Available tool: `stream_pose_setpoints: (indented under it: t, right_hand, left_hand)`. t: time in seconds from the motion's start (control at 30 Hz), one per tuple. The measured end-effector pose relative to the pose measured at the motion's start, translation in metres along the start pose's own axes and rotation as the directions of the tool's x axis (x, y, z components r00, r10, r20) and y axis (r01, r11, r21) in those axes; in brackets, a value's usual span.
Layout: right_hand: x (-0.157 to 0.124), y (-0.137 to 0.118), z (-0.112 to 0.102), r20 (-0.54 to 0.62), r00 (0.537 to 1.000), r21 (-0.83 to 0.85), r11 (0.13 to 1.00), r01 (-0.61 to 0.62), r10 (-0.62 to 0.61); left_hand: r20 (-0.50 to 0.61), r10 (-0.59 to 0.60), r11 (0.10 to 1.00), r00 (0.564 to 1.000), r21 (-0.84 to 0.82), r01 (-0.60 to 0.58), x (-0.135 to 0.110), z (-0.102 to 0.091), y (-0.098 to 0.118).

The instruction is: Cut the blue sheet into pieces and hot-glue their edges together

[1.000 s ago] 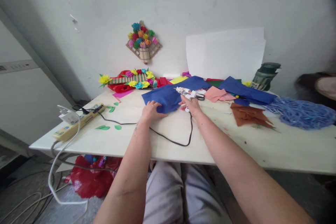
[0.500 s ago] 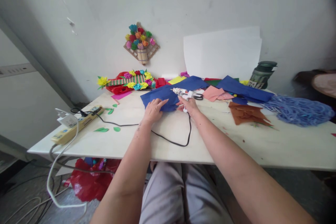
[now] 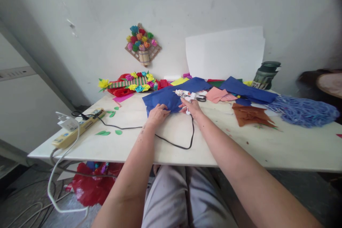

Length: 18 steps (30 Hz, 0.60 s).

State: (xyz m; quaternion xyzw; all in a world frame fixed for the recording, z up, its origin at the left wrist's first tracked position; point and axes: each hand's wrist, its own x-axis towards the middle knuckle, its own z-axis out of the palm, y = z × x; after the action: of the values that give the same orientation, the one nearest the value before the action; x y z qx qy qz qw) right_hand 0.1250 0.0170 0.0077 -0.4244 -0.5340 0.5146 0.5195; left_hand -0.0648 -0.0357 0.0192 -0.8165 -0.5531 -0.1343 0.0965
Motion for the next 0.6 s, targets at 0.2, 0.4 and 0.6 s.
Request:
stream_pose_setpoints:
  t: [0.2,0.4,0.6]
  right_hand:
    - [0.000,-0.001,0.001,-0.005,1.000,-0.005,1.000,-0.008,0.008]
    - [0.000,-0.001,-0.002,-0.009,1.000,0.006,1.000,0.029,-0.029]
    - [0.001,-0.002,-0.005,-0.005,0.999,-0.032,0.998,0.053,-0.054]
  left_hand:
    - [-0.042,-0.008,0.999,0.999,0.053,0.010,0.002,0.006,0.009]
    - [-0.088,-0.054,0.998,0.995,0.038,0.057,0.001,0.007,0.008]
    - [-0.140,-0.083,0.995,0.987,-0.063,0.075,-0.003,0.004,-0.013]
